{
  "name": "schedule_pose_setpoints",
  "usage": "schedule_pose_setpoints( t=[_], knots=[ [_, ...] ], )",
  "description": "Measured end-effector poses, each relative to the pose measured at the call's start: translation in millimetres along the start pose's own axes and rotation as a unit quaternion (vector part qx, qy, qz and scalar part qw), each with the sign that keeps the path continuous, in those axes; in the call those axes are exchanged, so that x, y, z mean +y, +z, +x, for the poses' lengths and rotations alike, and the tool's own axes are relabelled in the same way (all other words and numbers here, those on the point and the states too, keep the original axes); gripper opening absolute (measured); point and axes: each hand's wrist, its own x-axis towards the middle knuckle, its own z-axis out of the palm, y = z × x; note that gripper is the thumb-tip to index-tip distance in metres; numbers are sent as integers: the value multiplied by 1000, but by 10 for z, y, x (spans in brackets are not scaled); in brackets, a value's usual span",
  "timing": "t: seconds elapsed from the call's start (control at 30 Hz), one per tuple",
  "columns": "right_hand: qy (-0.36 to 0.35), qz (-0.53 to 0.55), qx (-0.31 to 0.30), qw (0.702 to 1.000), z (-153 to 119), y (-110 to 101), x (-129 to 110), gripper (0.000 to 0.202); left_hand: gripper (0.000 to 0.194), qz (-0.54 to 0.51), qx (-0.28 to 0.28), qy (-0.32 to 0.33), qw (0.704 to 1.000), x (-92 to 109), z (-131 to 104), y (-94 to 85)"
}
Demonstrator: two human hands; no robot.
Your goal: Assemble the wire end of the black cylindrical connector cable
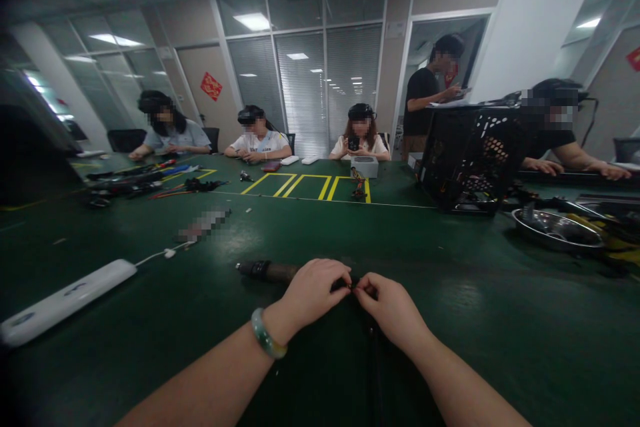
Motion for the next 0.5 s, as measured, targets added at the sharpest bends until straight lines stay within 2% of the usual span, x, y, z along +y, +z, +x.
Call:
schedule_pose_setpoints(
  t=[0.5],
  knots=[
    [-2, -4, 3, 1000, -2, -3, -15, 16, 7, -9, 9, 7, 1000, -19, 2, 23]
  ],
)
